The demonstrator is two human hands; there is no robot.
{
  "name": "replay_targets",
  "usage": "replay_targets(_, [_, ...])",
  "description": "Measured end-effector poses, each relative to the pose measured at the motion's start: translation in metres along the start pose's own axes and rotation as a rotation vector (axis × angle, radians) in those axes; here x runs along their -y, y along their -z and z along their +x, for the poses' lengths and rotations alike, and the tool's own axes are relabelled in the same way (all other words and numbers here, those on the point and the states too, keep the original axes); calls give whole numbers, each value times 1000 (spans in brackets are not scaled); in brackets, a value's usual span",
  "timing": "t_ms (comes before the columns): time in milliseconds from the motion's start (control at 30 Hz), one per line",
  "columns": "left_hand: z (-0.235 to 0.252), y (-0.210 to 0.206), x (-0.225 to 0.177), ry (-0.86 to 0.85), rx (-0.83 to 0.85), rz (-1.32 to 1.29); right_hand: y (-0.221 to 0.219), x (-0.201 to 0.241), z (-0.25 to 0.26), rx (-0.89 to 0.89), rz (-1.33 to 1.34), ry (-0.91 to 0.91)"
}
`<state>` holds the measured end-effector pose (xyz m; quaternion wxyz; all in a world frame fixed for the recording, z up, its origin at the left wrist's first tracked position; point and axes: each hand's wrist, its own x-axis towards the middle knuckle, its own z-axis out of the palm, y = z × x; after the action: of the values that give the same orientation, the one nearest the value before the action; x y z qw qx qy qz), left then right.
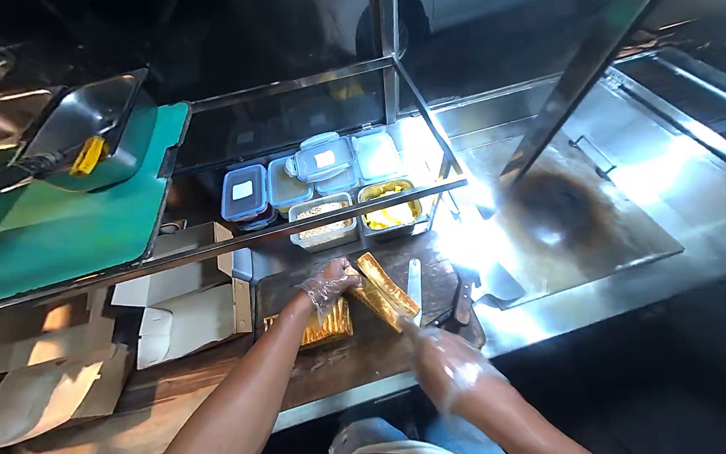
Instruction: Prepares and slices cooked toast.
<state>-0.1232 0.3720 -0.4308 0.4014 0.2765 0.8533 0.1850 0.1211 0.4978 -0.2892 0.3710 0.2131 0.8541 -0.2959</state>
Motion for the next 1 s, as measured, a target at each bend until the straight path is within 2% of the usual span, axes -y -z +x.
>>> replay_targets(67, [2,-2,1,-11,-15,9,2,6,26,-13,2,-12])
replay_targets(100, [2,-2,2,-14,-20,11,2,2,23,-15,-11,-11])
replay_targets(233, [-9,-3,-1,-17,-38,-35,-2,-23,-36,22,-49,-3])
replay_targets(333, [-11,-6,-2,-21,-57,-15,-9,-13,6,-4,5,31])
replay_targets(400, [-11,-7,-6,-15,-57,-10,2,-5,28,23,12,27])
replay_targets(567, [-13,-3,-9,4,-64,8,16,-19,-34,72,-103,57])
replay_targets(733, [-12,-5,-9,10,-67,12,9,-4,23,34,-31,18])
replay_targets(833, [-22,-6,-13,7,-132,40,4,-29,-29,75,-105,19])
replay_targets(900, [-29,-11,-22,-132,-249,205,2,-42,-47,100,-125,-14])
replay_targets(933, [-36,-18,-31,-258,-262,287,-6,-42,-37,77,-98,2])
replay_targets(1000, [-42,-42,-52,-496,-148,437,-25,-39,4,6,-43,47])
